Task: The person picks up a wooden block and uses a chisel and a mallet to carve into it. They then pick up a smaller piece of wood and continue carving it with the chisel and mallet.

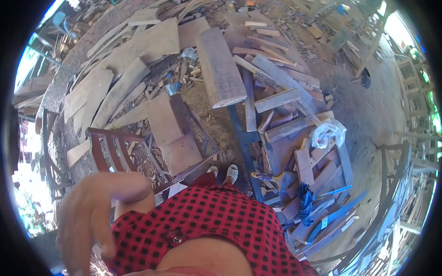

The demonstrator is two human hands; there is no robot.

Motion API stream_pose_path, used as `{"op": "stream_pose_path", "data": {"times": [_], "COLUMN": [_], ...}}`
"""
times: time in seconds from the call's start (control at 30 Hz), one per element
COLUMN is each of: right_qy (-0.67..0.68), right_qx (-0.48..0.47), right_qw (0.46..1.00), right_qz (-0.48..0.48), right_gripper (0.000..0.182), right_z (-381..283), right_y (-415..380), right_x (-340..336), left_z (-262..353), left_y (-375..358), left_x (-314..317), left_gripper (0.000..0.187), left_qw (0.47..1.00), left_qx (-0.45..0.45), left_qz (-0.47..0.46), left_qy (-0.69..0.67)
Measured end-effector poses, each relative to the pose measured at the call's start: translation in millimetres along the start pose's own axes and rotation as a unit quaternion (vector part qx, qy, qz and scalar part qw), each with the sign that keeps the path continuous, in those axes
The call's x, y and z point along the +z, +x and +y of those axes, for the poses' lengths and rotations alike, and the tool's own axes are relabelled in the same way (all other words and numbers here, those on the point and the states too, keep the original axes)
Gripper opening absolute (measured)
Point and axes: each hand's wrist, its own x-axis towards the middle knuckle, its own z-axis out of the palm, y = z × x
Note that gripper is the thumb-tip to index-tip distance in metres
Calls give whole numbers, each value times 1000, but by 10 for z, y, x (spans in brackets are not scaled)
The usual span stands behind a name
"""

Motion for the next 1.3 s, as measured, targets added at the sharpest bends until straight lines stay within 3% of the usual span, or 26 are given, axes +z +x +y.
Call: {"op": "stream_pose_path", "data": {"times": [0.07, 0.1, 0.13, 0.17, 0.2, 0.23, 0.3, 0.33, 0.37, 0.43, 0.53, 0.6, 0.63, 0.7, 0.73, 0.8, 1.03, 1.1, 1.2, 1.3], "right_qy": [-18, -27, -39, -53, -67, -78, 32, 25, 119, 253, 192, 167, 163, 151, 146, 136, 136, 141, 151, 164], "right_qx": [-30, -44, -58, -73, -86, -96, -141, -149, -148, -150, -173, -135, -160, -179, -175, -171, -156, -148, -126, -111], "right_qw": [999, 997, 994, 990, 986, 984, 983, 982, 978, 955, 966, 975, 971, 968, 969, 970, 969, 969, 968, 965], "right_qz": [-40, -62, -83, -105, -127, -132, 115, 111, 82, 35, 0, -56, -70, -88, -94, -109, -137, -140, -154, -170], "right_gripper": [83, 82, 80, 79, 78, 78, 50, 50, 46, 43, 45, 47, 49, 50, 50, 50, 51, 51, 51, 52], "right_z": [27, -5, -21, -44, 410, -269, -1840, -2002, -2155, -2408, -2628, -2746, -2701, -2668, -2648, -2636, -2735, -2752, -2711, -2722], "right_y": [177, 248, 330, 412, 748, 791, -46, 60, 171, 372, 649, 754, 812, 906, 983, 1107, 1527, 1606, 1581, 1589], "right_x": [-21, -41, -85, -134, 240, -492, -1893, -1948, -1999, -1998, -1812, -1678, -1488, -1395, -1404, -1413, -1451, -1477, -1489, -1484], "left_z": [-40, -77, -289, -87, -100, -104, -199, -271, -333, -448, -557, -601, -589, -628, -644, -683, -710, -798, -1025, -1319], "left_y": [-249, -651, -1098, -1606, -1966, -2423, -3170, -3746, -4290, -4939, -5783, -6173, -6287, -6440, -6374, -6373, -6608, -6508, -6408, -6300], "left_x": [-104, -283, -699, -777, -810, -919, -991, -1027, -1060, -1004, -843, -771, -757, -689, -689, -678, -760, -747, -696, -594], "left_gripper": [35, 37, 34, 67, 76, 89, 82, 79, 77, 78, 80, 80, 80, 82, 82, 80, 67, 66, 68, 72], "left_qw": [997, 997, 989, 986, 936, 879, 716, 606, 482, 311, 281, 72, 71, 156, 153, 143, 83, 17, 20, -11], "left_qx": [18, 10, 121, -35, -88, -135, -220, -276, -325, -467, -473, -619, -620, -587, -586, -522, -557, -544, -513, -527], "left_qz": [44, 74, 7, 158, 330, 444, 645, 730, 799, 806, 794, 711, 714, 728, 733, 790, 761, 745, 761, 762], "left_qy": [56, -35, -81, 51, 88, 108, 151, 154, 151, 187, 260, 326, 319, 317, 309, 287, 322, 386, 398, 375]}}
